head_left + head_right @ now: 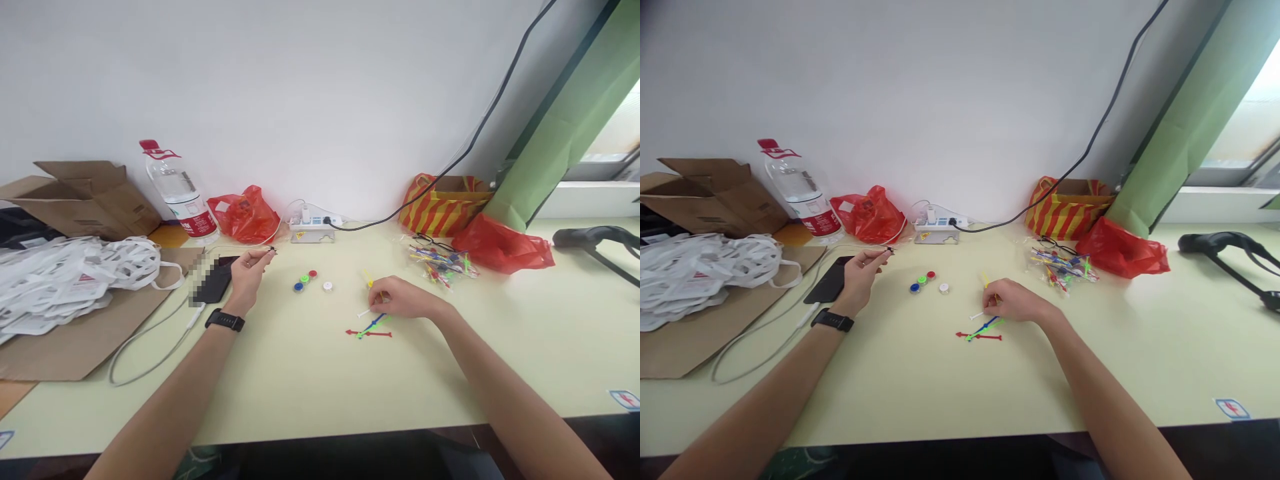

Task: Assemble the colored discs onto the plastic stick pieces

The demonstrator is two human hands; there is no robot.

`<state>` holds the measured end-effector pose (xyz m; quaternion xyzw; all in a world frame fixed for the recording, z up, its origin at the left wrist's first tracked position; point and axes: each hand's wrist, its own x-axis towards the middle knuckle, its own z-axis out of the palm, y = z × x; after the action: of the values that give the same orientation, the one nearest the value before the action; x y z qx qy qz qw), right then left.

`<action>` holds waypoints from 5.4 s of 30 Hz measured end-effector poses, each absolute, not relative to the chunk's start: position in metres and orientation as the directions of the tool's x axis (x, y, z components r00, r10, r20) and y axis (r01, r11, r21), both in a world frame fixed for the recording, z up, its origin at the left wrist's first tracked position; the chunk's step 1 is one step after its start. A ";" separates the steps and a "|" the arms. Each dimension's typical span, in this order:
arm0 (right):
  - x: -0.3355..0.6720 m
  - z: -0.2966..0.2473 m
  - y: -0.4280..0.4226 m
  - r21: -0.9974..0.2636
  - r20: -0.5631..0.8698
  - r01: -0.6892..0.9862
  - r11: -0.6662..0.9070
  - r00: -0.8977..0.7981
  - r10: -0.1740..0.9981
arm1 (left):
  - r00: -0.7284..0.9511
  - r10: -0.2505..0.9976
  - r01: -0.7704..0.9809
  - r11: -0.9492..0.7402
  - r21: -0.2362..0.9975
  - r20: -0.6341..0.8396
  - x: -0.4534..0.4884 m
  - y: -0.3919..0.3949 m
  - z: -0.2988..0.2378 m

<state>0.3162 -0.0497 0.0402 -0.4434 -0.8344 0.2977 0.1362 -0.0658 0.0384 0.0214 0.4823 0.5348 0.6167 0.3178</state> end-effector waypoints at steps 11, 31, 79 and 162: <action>0.336 0.051 -0.044 -0.591 0.119 0.681 0.433 -0.457 0.882 | 0.282 0.837 0.381 -0.547 0.746 0.469 0.005 -0.024 0.019; 0.287 0.040 -0.054 -0.818 0.401 0.354 0.453 -0.213 0.891 | 0.515 0.760 0.474 -0.638 0.606 0.397 0.006 -0.033 0.013; 0.246 0.033 -0.081 -0.605 0.585 0.373 0.703 -0.391 0.711 | 0.489 0.765 0.198 -0.565 0.801 0.419 0.023 -0.056 0.028; 0.248 0.039 -0.075 -0.974 0.073 0.165 0.156 -0.422 0.903 | 0.460 0.806 0.179 -0.497 0.849 0.374 0.018 -0.051 0.032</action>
<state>0.2476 -0.0749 0.0391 -0.3990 -0.6696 0.5127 0.3601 0.0180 -0.0509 0.0318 0.7631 0.3227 0.4074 0.3842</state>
